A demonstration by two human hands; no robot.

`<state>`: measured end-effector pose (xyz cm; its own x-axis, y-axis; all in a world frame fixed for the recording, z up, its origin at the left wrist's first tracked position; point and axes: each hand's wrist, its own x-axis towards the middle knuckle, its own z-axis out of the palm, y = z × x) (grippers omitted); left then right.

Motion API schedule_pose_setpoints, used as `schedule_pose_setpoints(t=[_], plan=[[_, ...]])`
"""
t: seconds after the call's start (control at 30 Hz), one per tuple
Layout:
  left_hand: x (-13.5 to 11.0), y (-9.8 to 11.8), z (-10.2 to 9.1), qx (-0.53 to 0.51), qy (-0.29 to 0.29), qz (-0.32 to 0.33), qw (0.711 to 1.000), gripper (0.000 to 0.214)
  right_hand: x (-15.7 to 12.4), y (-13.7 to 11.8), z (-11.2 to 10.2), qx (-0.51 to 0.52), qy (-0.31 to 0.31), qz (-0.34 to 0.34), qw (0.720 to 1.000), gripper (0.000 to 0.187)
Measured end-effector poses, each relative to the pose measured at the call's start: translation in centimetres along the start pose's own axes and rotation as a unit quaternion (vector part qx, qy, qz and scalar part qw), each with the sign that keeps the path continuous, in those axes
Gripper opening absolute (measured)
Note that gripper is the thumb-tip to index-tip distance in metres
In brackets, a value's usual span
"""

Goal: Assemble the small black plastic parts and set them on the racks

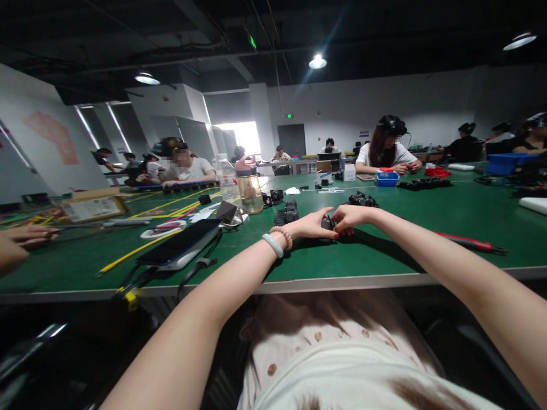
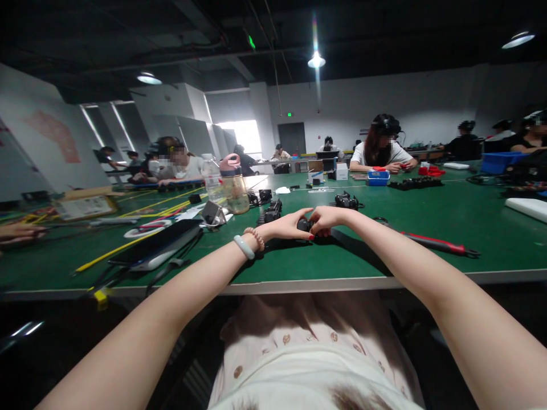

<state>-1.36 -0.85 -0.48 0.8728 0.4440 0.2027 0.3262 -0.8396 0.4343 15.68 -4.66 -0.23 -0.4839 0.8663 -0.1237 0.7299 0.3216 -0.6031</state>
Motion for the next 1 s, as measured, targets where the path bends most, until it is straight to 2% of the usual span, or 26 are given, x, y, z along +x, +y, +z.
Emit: schedule_pose_setpoints(t=[0.17,0.3,0.4,0.57,0.77,1.0], plan=[[0.0,0.1,0.0,0.009,-0.023,-0.006,1.000,0.068,-0.1,-0.3,0.0,-0.059,0.012,0.000,0.998,0.020],[-0.1,0.2,-0.2,0.013,-0.035,-0.037,0.999,0.058,0.0,-0.5,-0.2,-0.173,0.050,-0.023,0.983,0.031],[-0.1,0.3,-0.4,0.021,-0.033,-0.042,0.998,0.056,0.0,-0.7,-0.1,-0.239,0.078,-0.033,0.967,0.046],[0.1,-0.1,-0.4,0.033,-0.027,-0.041,0.998,0.057,-0.3,-0.9,0.2,-0.272,0.097,-0.036,0.957,0.065],[0.2,-0.9,-0.3,0.040,-0.038,-0.030,0.998,0.059,-0.3,-0.8,0.5,-0.273,0.091,-0.042,0.957,0.053],[0.4,-1.6,-0.2,0.034,-0.033,-0.010,0.999,0.062,0.1,-1.0,0.5,-0.317,0.129,-0.054,0.938,0.037]])
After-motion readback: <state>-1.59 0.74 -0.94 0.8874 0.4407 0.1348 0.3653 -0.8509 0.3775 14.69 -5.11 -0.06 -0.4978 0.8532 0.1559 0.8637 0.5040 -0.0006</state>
